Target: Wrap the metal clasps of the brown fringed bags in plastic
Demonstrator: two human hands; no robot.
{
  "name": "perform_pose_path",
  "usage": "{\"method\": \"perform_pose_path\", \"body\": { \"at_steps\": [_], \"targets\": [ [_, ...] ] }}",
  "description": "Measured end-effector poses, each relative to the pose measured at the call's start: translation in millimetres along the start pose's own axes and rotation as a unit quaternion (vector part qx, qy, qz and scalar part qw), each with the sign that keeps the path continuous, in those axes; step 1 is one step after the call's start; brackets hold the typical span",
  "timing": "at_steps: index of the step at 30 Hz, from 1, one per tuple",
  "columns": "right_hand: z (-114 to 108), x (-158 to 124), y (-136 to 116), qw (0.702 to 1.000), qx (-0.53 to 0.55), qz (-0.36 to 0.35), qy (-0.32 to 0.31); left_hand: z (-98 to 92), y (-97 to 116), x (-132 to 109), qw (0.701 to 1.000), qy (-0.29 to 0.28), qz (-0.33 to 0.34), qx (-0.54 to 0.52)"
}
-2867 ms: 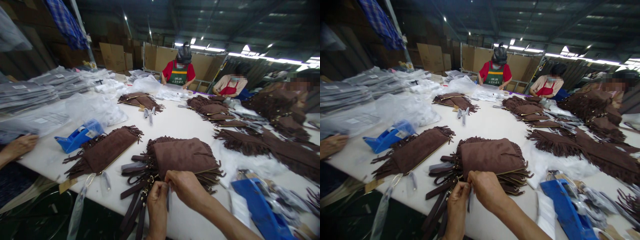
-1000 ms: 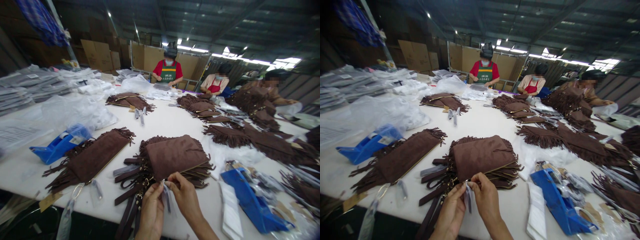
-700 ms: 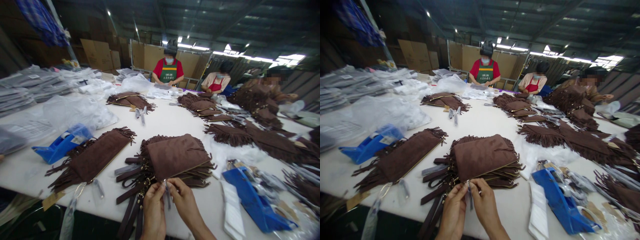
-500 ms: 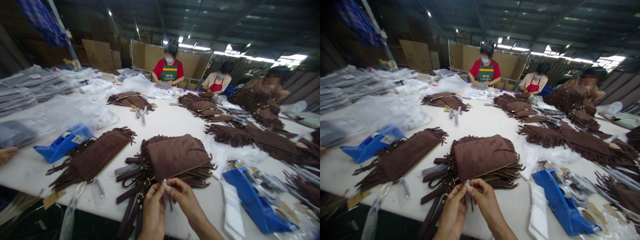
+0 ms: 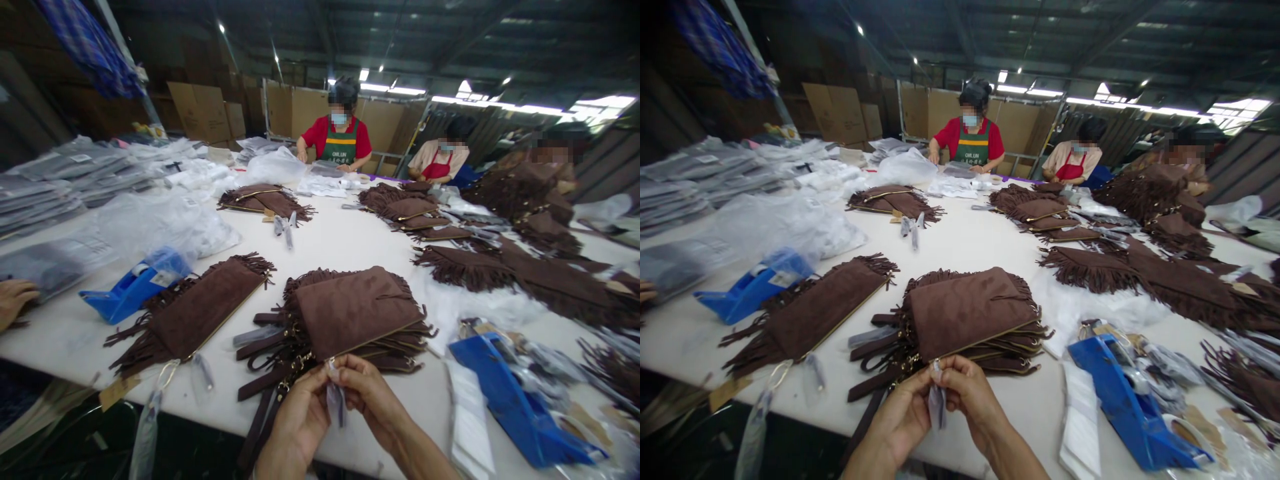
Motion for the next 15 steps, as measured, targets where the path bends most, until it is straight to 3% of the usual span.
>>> {"method": "perform_pose_path", "body": {
  "at_steps": [5, 11, 15],
  "targets": [
    [-3.0, -0.3, -5.8, 0.998, -0.041, -0.051, 0.025, 10.4, 3.8, -4.0, 0.999, -0.027, 0.006, 0.024],
    [-11.2, -5.7, -10.7, 0.975, -0.139, -0.148, 0.095, -0.2, 9.7, -10.0, 0.991, 0.057, 0.119, 0.034],
    [-11.1, -15.4, -18.8, 0.941, -0.22, -0.234, 0.108, 2.4, 11.5, -13.8, 0.987, 0.067, 0.135, 0.054]
  ]
}}
Point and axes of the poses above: each hand's wrist, its own x-axis towards the middle knuckle, its own z-axis out of the palm, y = z × x, the point moved 9 cm from there along x, towards the middle knuckle, and after that the axes turned 3 degrees about -z, right-handed, at the moved point
